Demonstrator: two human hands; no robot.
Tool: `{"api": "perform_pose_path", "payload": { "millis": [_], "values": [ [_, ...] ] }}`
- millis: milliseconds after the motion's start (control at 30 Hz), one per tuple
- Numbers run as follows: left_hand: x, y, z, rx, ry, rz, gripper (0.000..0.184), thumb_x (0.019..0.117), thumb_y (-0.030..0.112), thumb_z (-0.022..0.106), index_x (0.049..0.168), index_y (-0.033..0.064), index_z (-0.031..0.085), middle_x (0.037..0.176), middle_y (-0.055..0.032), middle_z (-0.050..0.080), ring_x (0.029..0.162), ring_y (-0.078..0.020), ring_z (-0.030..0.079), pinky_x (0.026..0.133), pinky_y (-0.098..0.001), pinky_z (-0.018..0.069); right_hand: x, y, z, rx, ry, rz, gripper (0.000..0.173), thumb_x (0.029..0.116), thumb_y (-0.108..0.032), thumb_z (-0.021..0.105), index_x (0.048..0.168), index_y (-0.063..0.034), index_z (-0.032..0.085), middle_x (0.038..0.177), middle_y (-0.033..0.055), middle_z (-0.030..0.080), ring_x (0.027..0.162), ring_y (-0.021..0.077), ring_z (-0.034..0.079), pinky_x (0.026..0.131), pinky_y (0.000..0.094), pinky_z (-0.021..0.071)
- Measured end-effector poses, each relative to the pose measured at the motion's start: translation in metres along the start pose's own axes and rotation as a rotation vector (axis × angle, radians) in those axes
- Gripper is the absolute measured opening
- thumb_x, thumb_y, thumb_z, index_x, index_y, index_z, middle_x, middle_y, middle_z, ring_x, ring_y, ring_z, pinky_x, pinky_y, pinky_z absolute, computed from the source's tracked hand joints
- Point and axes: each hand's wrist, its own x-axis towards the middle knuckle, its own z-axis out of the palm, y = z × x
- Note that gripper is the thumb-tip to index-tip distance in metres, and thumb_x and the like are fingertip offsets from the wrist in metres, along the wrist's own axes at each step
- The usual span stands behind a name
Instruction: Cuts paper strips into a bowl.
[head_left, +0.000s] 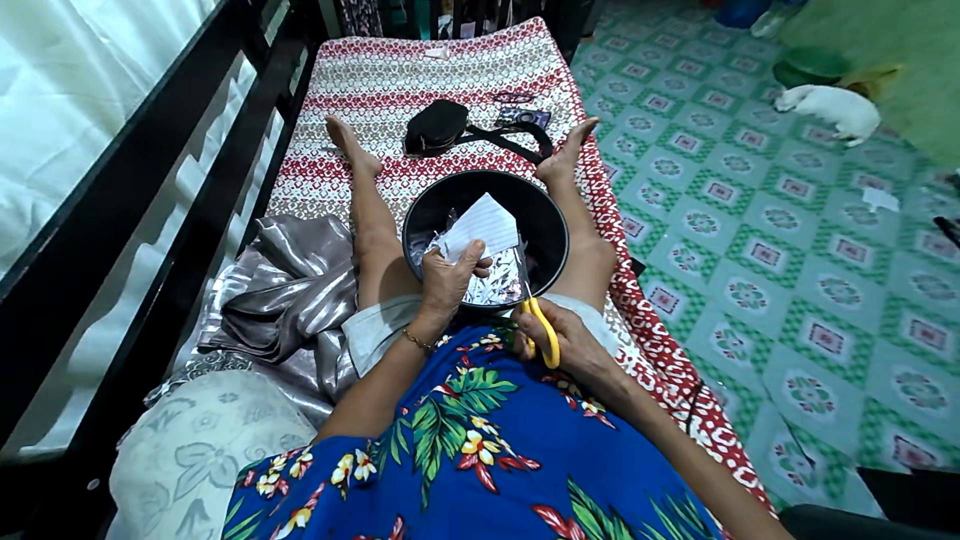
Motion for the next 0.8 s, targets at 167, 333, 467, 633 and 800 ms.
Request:
{"api": "perform_pose_path", "payload": {
  "millis": [167,333,467,633,800],
  "values": [
    [-0.001,-0.001,-0.005,0.052,-0.102,0.032,0.007,0.0947,-0.005,0.064,0.094,0.0022,0.063,0.065,0.0027,0.070,0.055,-0.0036,0.067,0.059,-0.0193,0.0583,0.003,-0.003,0.000,-0.002,0.039,0.050,0.020,0.1039,-0.021,0.050,0.102,-0.0023,0.059,0.066,-0.0079,0.059,0.059,-0.0018,0.058,0.061,0.0171,0.0513],
    [-0.003,-0.001,-0.008,0.065,-0.141,0.053,0.007,0.0948,-0.003,0.065,0.095,0.0034,0.063,0.066,0.0031,0.071,0.055,-0.0031,0.067,0.059,-0.0186,0.0580,0.006,-0.001,0.000,0.011,0.053,0.063,0.020,0.1045,-0.021,0.051,0.103,-0.0024,0.059,0.066,-0.0076,0.061,0.058,-0.0013,0.059,0.061,0.0169,0.0521],
    [-0.005,0.000,-0.012,0.098,-0.194,0.055,0.003,0.0976,0.002,0.064,0.100,0.0029,0.064,0.069,0.0026,0.071,0.057,-0.0030,0.067,0.060,-0.0182,0.0573,0.007,0.002,0.002,0.012,0.088,0.056,0.020,0.1037,-0.020,0.053,0.102,-0.0012,0.060,0.065,-0.0069,0.061,0.057,-0.0009,0.060,0.060,0.0176,0.0528],
    [-0.007,0.000,-0.015,0.126,-0.218,0.057,0.003,0.0985,0.005,0.065,0.102,0.0044,0.064,0.069,0.0026,0.071,0.057,-0.0029,0.067,0.059,-0.0175,0.0568,0.005,0.002,0.005,0.062,0.150,0.018,0.013,0.1019,-0.013,0.056,0.095,-0.0041,0.060,0.060,-0.0091,0.060,0.052,-0.0029,0.058,0.054,0.0144,0.0504],
    [-0.002,0.000,-0.004,0.054,-0.142,0.026,0.008,0.0933,-0.007,0.064,0.093,0.0007,0.064,0.066,0.0024,0.071,0.055,-0.0033,0.067,0.059,-0.0193,0.0587,0.006,0.000,0.005,0.068,0.128,0.036,0.016,0.1042,-0.017,0.052,0.098,-0.0043,0.058,0.065,-0.0070,0.063,0.056,-0.0009,0.060,0.058,0.0167,0.0519]
  ]
}}
